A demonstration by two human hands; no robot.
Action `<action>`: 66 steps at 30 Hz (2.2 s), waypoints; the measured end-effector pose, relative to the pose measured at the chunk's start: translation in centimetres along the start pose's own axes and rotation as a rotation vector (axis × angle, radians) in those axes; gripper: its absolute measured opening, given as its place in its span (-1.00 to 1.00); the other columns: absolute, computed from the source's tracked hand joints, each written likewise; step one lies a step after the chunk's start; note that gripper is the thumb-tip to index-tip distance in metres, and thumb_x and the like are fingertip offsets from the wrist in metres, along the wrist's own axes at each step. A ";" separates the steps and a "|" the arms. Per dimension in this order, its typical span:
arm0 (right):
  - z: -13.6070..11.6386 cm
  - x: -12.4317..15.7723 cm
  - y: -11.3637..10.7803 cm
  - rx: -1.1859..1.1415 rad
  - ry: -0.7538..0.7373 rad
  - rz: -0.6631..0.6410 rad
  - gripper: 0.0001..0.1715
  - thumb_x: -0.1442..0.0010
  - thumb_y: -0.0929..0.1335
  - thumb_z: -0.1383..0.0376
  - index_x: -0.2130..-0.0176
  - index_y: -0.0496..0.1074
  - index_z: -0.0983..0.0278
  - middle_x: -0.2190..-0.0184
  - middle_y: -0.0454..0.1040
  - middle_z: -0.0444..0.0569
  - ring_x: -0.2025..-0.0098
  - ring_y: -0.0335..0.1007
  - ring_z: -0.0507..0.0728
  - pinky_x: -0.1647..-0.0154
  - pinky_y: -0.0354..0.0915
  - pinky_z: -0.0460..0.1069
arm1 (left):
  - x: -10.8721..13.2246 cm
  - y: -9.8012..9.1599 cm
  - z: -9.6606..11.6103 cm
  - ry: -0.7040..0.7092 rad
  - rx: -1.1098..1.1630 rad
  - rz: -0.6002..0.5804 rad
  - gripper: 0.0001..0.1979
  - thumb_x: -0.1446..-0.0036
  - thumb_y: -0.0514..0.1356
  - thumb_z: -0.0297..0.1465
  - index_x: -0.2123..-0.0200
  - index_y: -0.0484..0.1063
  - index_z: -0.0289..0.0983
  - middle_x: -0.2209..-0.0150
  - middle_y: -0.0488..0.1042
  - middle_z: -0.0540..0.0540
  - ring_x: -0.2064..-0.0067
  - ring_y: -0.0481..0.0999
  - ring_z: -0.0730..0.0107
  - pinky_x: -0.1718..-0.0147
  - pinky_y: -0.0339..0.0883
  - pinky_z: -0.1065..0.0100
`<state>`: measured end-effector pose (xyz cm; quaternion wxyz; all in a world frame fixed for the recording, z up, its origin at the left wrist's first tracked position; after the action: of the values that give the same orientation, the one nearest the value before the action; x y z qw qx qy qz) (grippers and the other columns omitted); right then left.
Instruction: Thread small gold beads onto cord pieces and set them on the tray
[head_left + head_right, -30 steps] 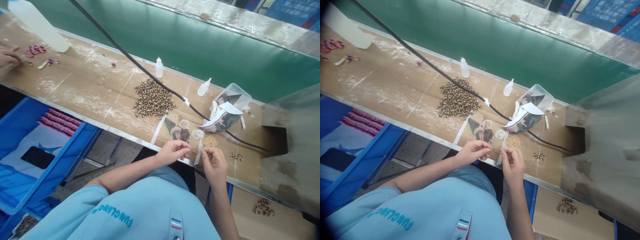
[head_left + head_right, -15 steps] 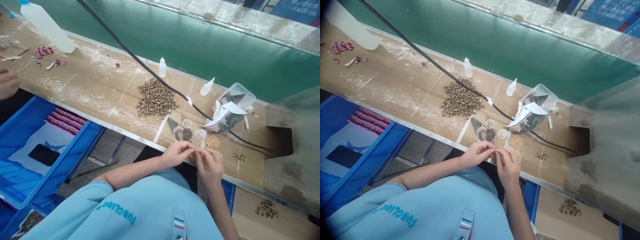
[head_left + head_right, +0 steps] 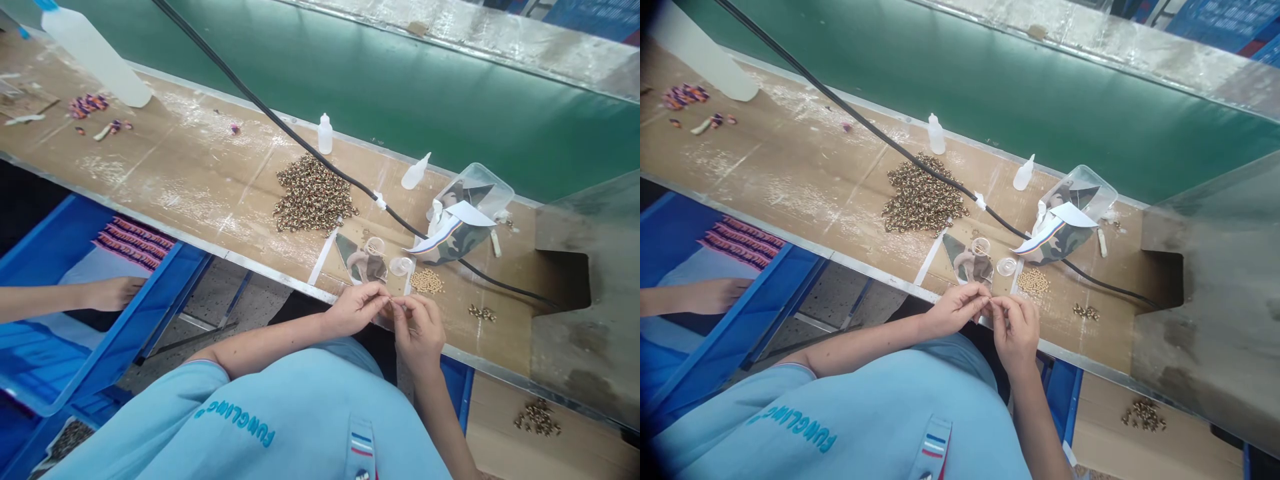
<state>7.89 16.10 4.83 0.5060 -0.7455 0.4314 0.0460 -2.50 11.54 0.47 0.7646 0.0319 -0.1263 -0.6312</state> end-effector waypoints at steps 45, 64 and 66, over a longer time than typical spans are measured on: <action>0.5 0.6 0.3 0.006 -0.002 -0.030 -0.90 -0.21 0.31 0.35 0.24 0.42 0.22 0.33 0.45 -0.04 0.31 0.41 0.03 0.35 0.36 -0.06 | 0.1 -0.4 -1.0 0.016 -0.137 0.037 -0.79 -0.21 0.01 -0.32 0.38 0.32 -0.32 0.50 0.32 0.02 0.49 0.30 0.59 0.47 0.25 0.53; 0.5 0.8 0.2 -0.025 -0.019 -0.029 -0.87 -0.18 0.33 0.41 0.23 0.41 0.22 0.33 0.44 -0.08 0.32 0.40 0.00 0.36 0.35 -0.11 | 0.0 -0.4 -0.9 0.013 -0.161 -0.017 -0.78 -0.21 0.00 -0.32 0.40 0.31 -0.31 0.50 0.33 0.03 0.49 0.31 0.59 0.42 0.24 0.52; 0.4 0.7 0.2 -0.026 -0.019 -0.032 -0.90 -0.19 0.32 0.39 0.25 0.42 0.23 0.34 0.44 -0.07 0.33 0.40 0.00 0.37 0.35 -0.11 | -0.1 -0.4 -1.0 0.015 -0.152 -0.013 -0.79 -0.21 0.00 -0.33 0.39 0.31 -0.32 0.50 0.33 0.03 0.49 0.31 0.59 0.43 0.25 0.52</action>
<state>8.34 16.03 4.15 0.5009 -0.7585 0.4139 0.0504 -2.65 11.42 -0.58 0.7616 -0.0208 -0.0722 -0.6436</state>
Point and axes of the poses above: each hand's wrist, its own x-axis away from the middle knuckle, its own y-axis out of the palm, z = x × y, the point moved 7 cm from there along -x, towards the middle knuckle
